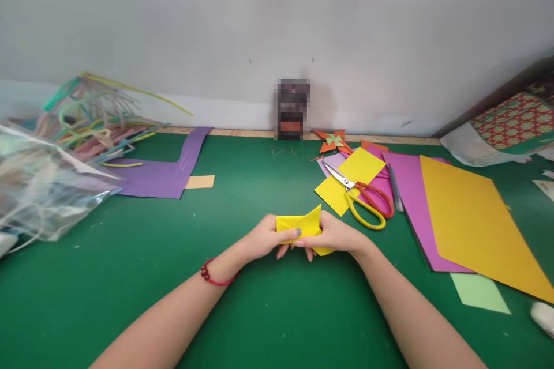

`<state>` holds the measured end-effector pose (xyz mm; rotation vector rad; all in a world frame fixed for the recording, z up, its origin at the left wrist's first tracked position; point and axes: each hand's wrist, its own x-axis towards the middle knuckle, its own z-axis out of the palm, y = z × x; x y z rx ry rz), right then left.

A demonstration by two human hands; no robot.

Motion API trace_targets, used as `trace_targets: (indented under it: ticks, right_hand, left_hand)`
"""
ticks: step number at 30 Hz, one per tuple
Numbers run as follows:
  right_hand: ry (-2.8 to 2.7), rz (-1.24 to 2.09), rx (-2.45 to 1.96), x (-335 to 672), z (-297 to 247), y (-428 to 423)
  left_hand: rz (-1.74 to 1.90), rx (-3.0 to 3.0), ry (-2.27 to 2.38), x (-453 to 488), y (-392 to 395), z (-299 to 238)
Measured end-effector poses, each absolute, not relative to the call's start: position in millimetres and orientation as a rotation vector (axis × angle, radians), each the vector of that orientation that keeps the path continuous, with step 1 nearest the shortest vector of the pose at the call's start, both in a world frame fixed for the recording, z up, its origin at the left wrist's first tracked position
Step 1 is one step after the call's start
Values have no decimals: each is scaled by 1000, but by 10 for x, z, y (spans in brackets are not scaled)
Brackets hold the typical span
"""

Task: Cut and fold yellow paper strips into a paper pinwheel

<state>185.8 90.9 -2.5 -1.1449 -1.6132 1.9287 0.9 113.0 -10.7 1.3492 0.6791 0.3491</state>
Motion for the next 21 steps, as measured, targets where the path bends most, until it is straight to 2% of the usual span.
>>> trace_targets:
  ticks: [21]
  right_hand:
    - [-1617, 1987, -1098, 1792, -4, 887]
  left_hand:
    - [359, 1448, 691, -16, 1144, -167]
